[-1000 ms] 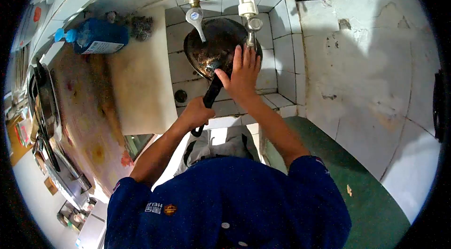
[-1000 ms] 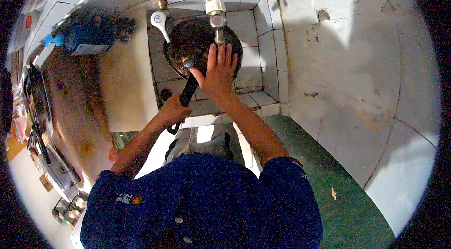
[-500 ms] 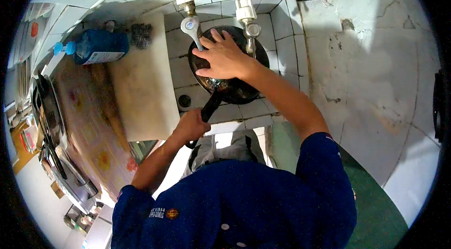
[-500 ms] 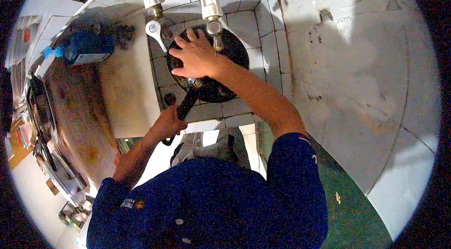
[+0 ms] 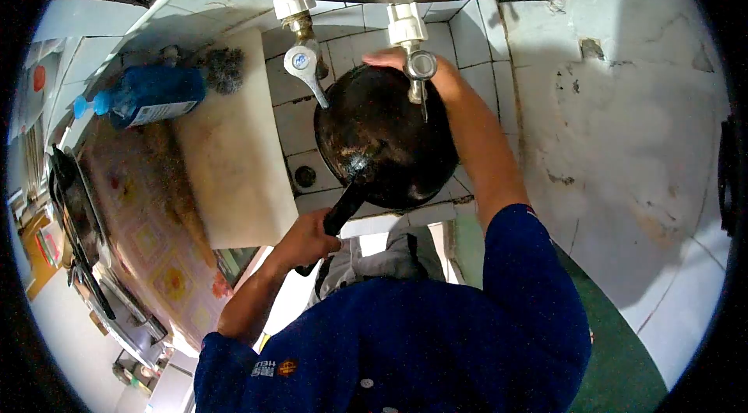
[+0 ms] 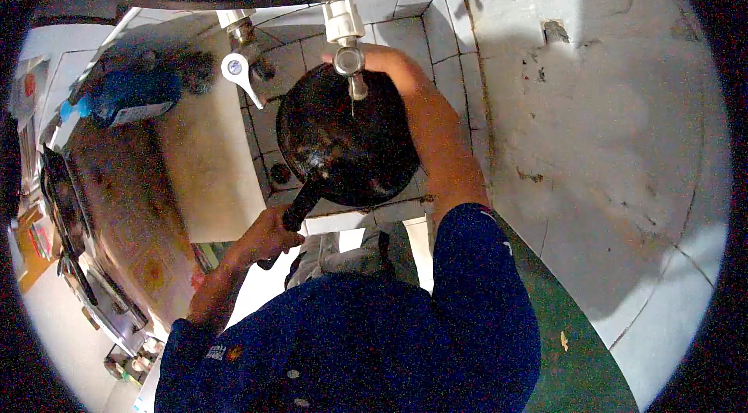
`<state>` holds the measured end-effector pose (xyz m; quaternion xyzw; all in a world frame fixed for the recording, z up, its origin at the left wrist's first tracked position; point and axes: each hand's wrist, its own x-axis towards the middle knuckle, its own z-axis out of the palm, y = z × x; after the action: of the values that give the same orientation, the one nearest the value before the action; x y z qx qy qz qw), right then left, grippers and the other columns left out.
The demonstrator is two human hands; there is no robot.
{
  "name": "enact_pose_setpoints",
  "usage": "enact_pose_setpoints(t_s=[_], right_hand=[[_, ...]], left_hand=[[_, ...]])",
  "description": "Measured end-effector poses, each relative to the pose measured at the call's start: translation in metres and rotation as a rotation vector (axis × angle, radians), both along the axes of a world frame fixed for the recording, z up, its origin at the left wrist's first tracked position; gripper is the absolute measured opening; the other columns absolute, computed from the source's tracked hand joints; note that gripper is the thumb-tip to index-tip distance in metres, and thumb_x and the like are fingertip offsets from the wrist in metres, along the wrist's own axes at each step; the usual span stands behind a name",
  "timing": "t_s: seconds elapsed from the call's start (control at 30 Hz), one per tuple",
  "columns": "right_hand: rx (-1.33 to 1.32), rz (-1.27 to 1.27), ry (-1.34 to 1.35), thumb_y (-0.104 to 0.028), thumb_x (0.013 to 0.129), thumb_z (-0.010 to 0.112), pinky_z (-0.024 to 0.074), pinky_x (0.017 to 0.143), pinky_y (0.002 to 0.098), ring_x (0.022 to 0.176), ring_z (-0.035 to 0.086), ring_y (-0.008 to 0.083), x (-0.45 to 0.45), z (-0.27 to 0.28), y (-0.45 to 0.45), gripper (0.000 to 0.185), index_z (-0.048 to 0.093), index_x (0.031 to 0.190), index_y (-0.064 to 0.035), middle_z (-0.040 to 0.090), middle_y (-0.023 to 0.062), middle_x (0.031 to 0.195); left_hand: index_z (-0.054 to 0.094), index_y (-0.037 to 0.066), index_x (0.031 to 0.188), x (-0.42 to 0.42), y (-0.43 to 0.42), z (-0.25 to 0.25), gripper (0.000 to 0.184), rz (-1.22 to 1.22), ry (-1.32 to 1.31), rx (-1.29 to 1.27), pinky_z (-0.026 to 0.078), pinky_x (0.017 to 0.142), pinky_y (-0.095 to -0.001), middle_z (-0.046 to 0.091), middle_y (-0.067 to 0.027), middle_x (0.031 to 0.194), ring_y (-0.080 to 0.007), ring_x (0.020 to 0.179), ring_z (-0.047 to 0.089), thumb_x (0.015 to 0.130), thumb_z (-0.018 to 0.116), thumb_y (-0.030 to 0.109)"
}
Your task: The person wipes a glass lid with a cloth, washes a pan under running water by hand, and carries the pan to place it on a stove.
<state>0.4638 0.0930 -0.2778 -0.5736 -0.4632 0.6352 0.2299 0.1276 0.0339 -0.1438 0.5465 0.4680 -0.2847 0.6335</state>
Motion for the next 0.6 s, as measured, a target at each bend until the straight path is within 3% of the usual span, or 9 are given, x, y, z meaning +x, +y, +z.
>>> enact_pose_setpoints(t_s=[0.13,0.27,0.33,0.4,0.47,0.57,0.6], right_hand=[[-0.362,-0.32,0.147,-0.057,0.082,0.056,0.0394,0.099,0.0341,0.11,0.054,0.0237,0.023,0.015,-0.04,0.067,0.054,0.125,-0.0062,0.056,0.0112,0.124],[-0.281,-0.508,0.164,-0.055,0.089,0.05,0.0351,0.102,0.0369,0.113,0.054,0.0246,0.034,-0.013,-0.078,0.063,0.053,0.127,-0.0054,0.055,0.0099,0.127],[-0.425,-0.625,0.31,-0.053,0.09,0.048,0.0353,0.102,0.0375,0.114,0.053,0.0254,0.03,-0.002,-0.09,0.059,0.053,0.128,-0.0069,0.055,0.0099,0.128],[-0.458,-0.776,0.309,-0.054,0.091,0.046,0.0352,0.103,0.0374,0.114,0.053,0.0254,0.023,0.0,-0.106,0.06,0.054,0.127,-0.0065,0.055,0.0093,0.128],[-0.28,-0.851,0.465,-0.064,0.083,0.051,0.0332,0.105,0.0391,0.123,0.046,0.0279,0.017,-0.017,-0.122,0.076,0.043,0.136,-0.0094,0.045,0.0122,0.137],[-0.314,-1.024,0.476,-0.064,0.083,0.05,0.0313,0.105,0.0389,0.124,0.045,0.0267,-0.021,0.027,-0.136,0.076,0.042,0.137,-0.0098,0.045,0.0119,0.138],[-0.308,-1.016,0.469,-0.064,0.083,0.05,0.0313,0.105,0.0389,0.124,0.045,0.0267,-0.027,0.016,-0.144,0.076,0.042,0.137,-0.0098,0.045,0.0119,0.138]], left_hand=[[0.053,0.0,0.09,-0.003,0.0,-0.012,0.024,-0.035,-0.07,-0.008,0.042,0.049,-0.0274,0.054,-0.0026,0.064,-0.0111,0.053,0.051,0.072,0.068,0.009],[0.053,0.001,0.088,-0.002,0.001,-0.018,0.024,-0.032,-0.094,0.009,0.043,0.049,-0.0275,0.052,-0.0026,0.064,-0.0109,0.053,0.052,0.072,0.068,0.01],[0.053,0.002,0.088,0.001,0.004,-0.018,0.024,-0.042,-0.109,0.016,0.043,0.049,-0.0275,0.051,-0.0022,0.063,-0.0106,0.053,0.052,0.072,0.068,0.011],[0.052,0.002,0.086,0.005,0.009,-0.017,0.024,0.009,-0.079,-0.035,0.043,0.049,-0.0278,0.051,-0.0016,0.063,-0.0109,0.053,0.052,0.071,0.068,0.011],[0.052,0.002,0.086,-0.001,0.013,-0.023,0.024,0.021,-0.108,-0.057,0.043,0.049,-0.028,0.05,-0.0014,0.062,-0.0111,0.053,0.052,0.07,0.069,0.012],[0.052,0.003,0.084,-0.005,0.016,-0.024,0.024,0.06,-0.165,-0.072,0.042,0.049,-0.0282,0.051,-0.0016,0.062,-0.0114,0.053,0.052,0.07,0.069,0.012],[0.052,0.003,0.082,-0.004,0.016,-0.024,0.024,0.092,-0.194,-0.066,0.042,0.048,-0.0282,0.051,-0.0019,0.061,-0.0114,0.053,0.053,0.07,0.069,0.013]])
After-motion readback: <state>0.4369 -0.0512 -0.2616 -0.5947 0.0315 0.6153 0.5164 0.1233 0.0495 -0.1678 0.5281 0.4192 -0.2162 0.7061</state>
